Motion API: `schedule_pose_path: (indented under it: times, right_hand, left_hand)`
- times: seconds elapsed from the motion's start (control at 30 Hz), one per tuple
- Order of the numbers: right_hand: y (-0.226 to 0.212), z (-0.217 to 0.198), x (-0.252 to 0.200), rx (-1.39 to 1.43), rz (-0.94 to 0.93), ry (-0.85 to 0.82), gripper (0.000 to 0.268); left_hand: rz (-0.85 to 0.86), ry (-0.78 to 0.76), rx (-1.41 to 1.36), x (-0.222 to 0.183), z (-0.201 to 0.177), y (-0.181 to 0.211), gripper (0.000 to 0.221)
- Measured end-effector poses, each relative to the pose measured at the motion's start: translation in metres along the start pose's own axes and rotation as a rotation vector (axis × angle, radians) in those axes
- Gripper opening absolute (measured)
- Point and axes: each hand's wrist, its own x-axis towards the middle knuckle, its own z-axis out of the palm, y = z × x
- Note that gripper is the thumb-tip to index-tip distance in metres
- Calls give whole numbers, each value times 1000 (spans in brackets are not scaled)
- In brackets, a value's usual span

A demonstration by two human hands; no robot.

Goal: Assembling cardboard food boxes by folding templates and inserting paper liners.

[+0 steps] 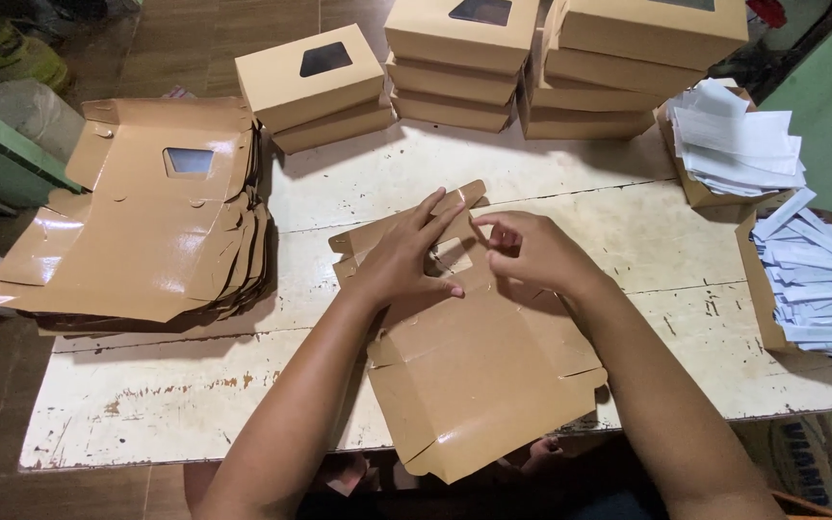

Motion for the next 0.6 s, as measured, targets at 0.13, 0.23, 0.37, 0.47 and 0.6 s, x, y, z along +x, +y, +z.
schedule_pose_path:
  times: [0.13,0.23,0.37,0.47,0.6]
  right_hand:
    - [-34,-27,-19,-200,173,-29,72]
    - [-41,-32,-24,-139,288,-67,75]
    - [-17,-28,-14,-256,306,-3,81]
    - [9,-21,-6,-297,190,80,73]
    - [23,-9,-1,-269,-44,235,45]
  left_hand:
    - [10,97,292,-3,-2,0,120]
    - [-33,69,351,-3,-2,2,106]
    - [-23,38,268,-1,-1,-3,97]
    - [-10,22,219,-4,-1,0,91]
    - [3,-14,153,-7,-4,3,83]
